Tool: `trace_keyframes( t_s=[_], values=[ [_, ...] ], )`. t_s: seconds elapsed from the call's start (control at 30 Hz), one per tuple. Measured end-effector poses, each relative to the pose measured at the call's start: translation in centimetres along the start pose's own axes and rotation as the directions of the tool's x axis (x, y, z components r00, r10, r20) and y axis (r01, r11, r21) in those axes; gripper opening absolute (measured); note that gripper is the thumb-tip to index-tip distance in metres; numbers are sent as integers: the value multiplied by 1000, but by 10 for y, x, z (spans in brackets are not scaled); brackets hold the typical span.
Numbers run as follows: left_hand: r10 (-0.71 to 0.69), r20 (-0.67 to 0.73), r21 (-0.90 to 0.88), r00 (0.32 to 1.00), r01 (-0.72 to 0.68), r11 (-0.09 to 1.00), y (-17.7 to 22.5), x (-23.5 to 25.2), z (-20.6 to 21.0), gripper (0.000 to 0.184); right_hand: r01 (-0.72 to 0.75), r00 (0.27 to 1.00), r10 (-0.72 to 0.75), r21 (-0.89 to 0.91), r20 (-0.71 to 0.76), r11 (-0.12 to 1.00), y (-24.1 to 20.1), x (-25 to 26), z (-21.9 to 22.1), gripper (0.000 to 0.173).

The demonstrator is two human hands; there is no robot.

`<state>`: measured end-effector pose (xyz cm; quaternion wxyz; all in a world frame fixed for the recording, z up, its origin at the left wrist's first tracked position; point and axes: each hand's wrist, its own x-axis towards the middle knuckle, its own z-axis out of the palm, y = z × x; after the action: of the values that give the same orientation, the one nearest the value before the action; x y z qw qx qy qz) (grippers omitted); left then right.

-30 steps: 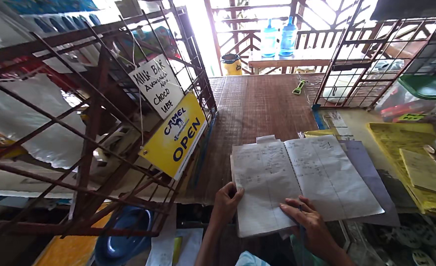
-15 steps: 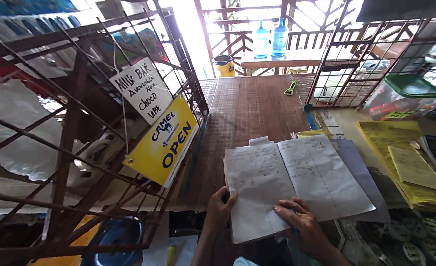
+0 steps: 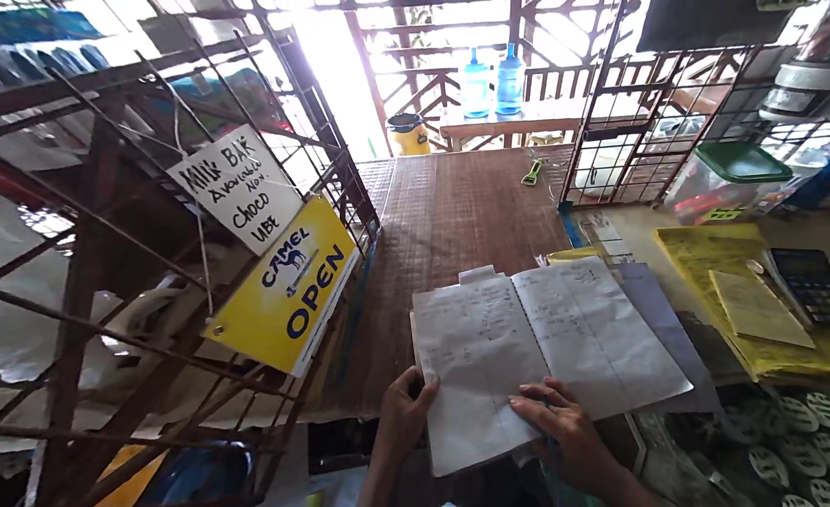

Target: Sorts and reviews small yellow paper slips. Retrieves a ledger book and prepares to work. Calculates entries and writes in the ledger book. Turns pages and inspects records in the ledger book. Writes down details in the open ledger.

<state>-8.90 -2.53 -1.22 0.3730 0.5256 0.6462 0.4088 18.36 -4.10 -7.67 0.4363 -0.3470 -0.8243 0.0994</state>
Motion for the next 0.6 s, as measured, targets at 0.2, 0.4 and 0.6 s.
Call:
trace_keyframes(
  t_s=[0.2, 0.4, 0.6],
  values=[
    [9, -2, -19, 1000, -9, 1000, 1, -1, 0, 14, -5, 1000, 5, 0, -2, 1000, 0, 0, 0, 30],
    [-1, -5, -20, 1000, 1, 1000, 1, 0, 0, 15, -1, 1000, 1, -8, -3, 1000, 0, 0, 0, 29],
    [7, -4, -18, 1000, -7, 1000, 0, 0, -1, 15, 4, 1000, -4, 2, -2, 1000, 0, 0, 1, 29]
  ],
)
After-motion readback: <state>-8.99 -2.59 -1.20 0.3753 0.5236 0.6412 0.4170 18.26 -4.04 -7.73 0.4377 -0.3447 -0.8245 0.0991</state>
